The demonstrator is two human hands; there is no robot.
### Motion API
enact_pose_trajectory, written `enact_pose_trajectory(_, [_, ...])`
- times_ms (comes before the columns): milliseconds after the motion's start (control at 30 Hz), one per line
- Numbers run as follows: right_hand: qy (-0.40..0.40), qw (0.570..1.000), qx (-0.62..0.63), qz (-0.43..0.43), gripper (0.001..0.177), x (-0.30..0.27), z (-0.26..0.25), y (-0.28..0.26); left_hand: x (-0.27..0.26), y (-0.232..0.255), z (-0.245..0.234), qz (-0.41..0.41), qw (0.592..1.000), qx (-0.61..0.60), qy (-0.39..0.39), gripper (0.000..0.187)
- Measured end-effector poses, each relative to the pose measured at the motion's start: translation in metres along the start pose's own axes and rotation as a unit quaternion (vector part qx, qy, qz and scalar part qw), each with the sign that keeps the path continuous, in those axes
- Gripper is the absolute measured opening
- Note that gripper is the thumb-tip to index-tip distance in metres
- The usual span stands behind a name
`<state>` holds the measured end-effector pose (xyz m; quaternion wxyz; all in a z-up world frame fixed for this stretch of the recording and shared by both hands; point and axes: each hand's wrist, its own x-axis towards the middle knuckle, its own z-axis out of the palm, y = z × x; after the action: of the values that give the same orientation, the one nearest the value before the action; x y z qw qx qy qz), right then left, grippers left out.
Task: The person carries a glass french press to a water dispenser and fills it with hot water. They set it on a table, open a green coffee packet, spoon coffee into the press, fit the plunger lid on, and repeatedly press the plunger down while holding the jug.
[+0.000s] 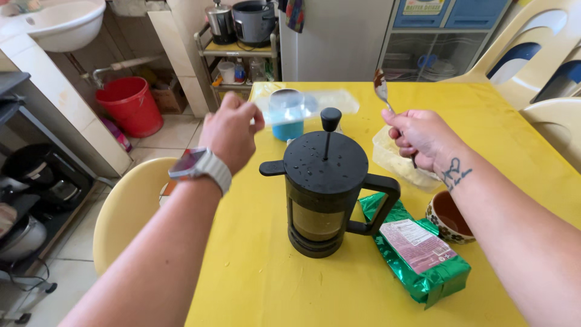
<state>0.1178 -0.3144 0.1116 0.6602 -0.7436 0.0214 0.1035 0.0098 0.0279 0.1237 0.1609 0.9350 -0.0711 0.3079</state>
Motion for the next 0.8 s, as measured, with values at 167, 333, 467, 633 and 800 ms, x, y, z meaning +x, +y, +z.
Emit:
enact_pose_trajectory(167, [-0.018,0.994,0.103,-0.020,0.041,-0.009,-0.034,-0.042,0.057,0.049,-0.051,0.092,0.995,0.018,0.024,0.003])
enact_pose_trajectory(333, [0.030,0.994,0.073,-0.072,0.043,-0.035,-0.117,-0.068,0.081,0.132,-0.062,0.139,0.989,-0.020,0.048,0.006])
enact_pose_trajectory(467, [0.185,0.971,-0.149,0.030,0.025,-0.075,-0.174,-0.035,0.090,0.184,-0.050,0.120,0.991,-0.031,0.042,0.008])
enact_pose_trajectory(633, [0.061,0.885,-0.444,0.127,0.019,-0.089,-0.189,0.053,0.087,0.223,-0.025,0.065,0.997,-0.028,-0.020,0.005])
enact_pose_trajectory(800, [-0.019,0.844,-0.516,0.142,0.024,-0.053,-0.162,0.082,0.088,0.253,-0.002,0.023,0.996,-0.027,-0.081,0.009])
